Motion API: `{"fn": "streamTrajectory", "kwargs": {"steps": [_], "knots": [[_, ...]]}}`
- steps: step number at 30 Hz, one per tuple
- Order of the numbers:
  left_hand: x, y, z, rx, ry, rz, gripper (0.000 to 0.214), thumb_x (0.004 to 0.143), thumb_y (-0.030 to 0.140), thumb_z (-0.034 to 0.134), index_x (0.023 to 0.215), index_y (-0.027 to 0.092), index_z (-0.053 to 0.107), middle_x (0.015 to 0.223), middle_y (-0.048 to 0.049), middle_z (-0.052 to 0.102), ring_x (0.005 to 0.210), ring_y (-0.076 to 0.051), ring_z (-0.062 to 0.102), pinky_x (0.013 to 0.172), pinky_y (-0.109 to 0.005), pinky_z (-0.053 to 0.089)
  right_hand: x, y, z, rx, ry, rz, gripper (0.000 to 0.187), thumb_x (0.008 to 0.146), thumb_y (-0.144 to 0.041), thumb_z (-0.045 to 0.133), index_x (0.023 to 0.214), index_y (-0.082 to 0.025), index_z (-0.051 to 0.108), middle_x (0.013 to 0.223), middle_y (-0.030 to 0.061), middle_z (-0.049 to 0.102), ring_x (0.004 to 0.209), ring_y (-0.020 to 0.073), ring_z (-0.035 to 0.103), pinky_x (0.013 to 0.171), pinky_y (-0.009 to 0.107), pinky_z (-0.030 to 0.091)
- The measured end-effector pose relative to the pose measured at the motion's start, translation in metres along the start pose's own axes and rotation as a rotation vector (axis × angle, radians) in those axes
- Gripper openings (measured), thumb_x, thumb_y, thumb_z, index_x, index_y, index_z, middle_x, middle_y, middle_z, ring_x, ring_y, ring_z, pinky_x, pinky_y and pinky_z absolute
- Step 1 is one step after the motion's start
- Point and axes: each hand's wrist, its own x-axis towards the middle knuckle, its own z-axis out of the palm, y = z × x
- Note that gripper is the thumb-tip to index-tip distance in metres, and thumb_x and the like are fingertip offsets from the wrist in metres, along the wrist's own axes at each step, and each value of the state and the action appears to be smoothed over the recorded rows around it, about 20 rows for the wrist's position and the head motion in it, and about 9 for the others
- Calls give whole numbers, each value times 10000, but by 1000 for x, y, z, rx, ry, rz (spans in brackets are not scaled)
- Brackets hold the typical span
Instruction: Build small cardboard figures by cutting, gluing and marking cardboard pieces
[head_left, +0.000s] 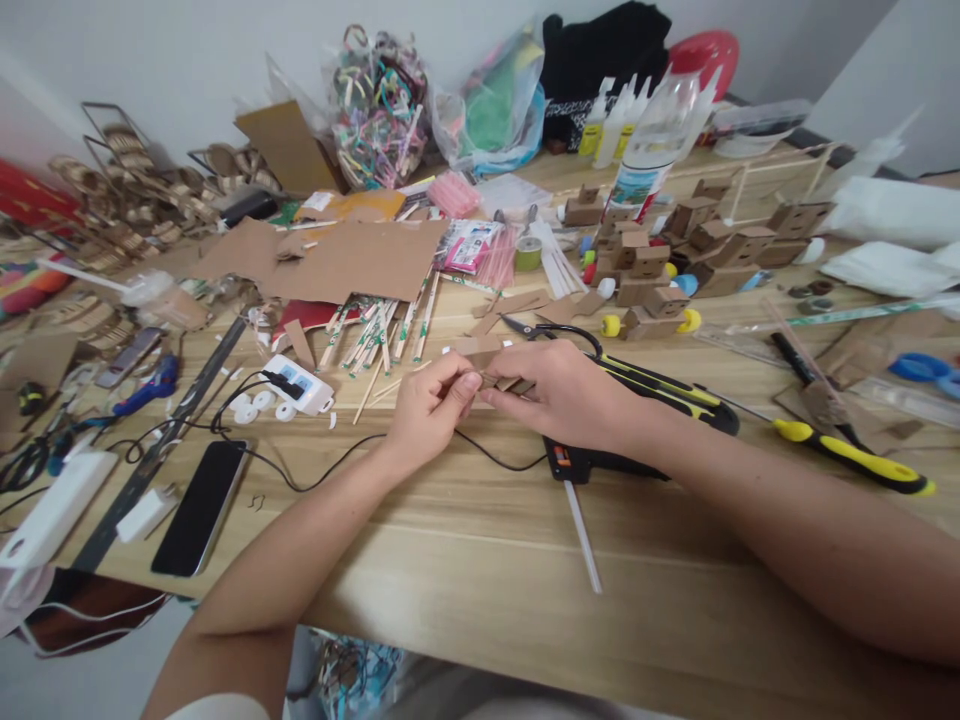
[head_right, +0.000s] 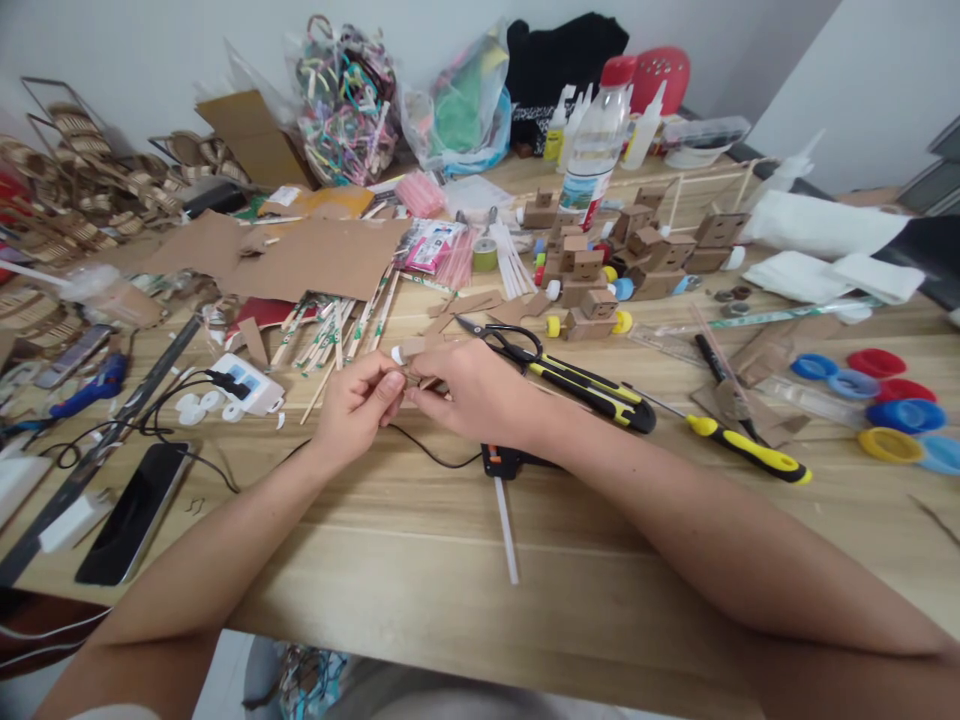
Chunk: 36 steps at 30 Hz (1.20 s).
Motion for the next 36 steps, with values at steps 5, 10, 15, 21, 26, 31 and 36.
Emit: {"fn": "streamTrajectory", "kwargs": {"steps": [5, 10, 15, 21, 26, 31, 36], "knots": [[0, 2, -3, 73, 5, 50, 613, 933, 788, 513, 664, 237, 514, 506, 60, 433, 480, -119, 377, 530, -280, 321, 1, 0, -2, 101, 8, -5, 297, 936, -222, 535, 655, -227, 440, 613, -29, 536, 597, 121, 480, 616, 257, 359], [2, 5, -7, 194, -11, 128, 608, 955, 748, 510, 644, 225, 530, 563, 36, 462, 544, -131, 398, 563, -284, 318, 1, -1, -2, 70, -36, 9, 321, 983, -306, 539, 681, -230, 460, 605, -30, 509, 586, 125, 448, 596, 264, 339], [1, 5, -6, 75, -21, 55, 647, 912, 821, 506, 635, 237, 513, 498, 54, 400, 511, -135, 376, 542, -288, 314, 0, -1, 2, 95, 22, -45, 340, 966, -259, 527, 645, -232, 419, 593, -36, 486, 593, 120, 445, 598, 271, 332], [5, 7, -13, 38, -172, 34, 707, 878, 866, 501, 569, 232, 470, 475, 44, 438, 468, -115, 373, 527, -282, 322, 3, -9, -3, 372, -117, 79, 247, 938, -292, 535, 706, -207, 550, 603, -65, 475, 576, 101, 413, 585, 257, 345], [3, 3, -6, 61, -71, 87, 722, 885, 871, 475, 558, 228, 460, 490, 49, 389, 488, -115, 335, 516, -277, 298, 3, -14, 0, 415, -97, 91, 305, 908, -265, 515, 625, -232, 408, 555, -82, 347, 549, 91, 352, 556, 247, 316], [5, -7, -3, 19, -23, 64, 710, 860, 869, 531, 571, 223, 489, 506, 44, 407, 501, -113, 352, 514, -273, 302, 3, -10, -1, 240, -100, 115, 259, 929, -212, 534, 674, -218, 485, 590, -56, 495, 557, 103, 429, 577, 247, 343], [18, -25, -7, -252, 144, -164, 707, 754, 863, 678, 566, 245, 391, 446, 89, 316, 396, -82, 295, 410, -248, 247, 4, -10, 3, -137, -251, 309, 67, 906, -178, 711, 896, -193, 647, 780, 22, 697, 700, 175, 634, 638, 261, 419]]}}
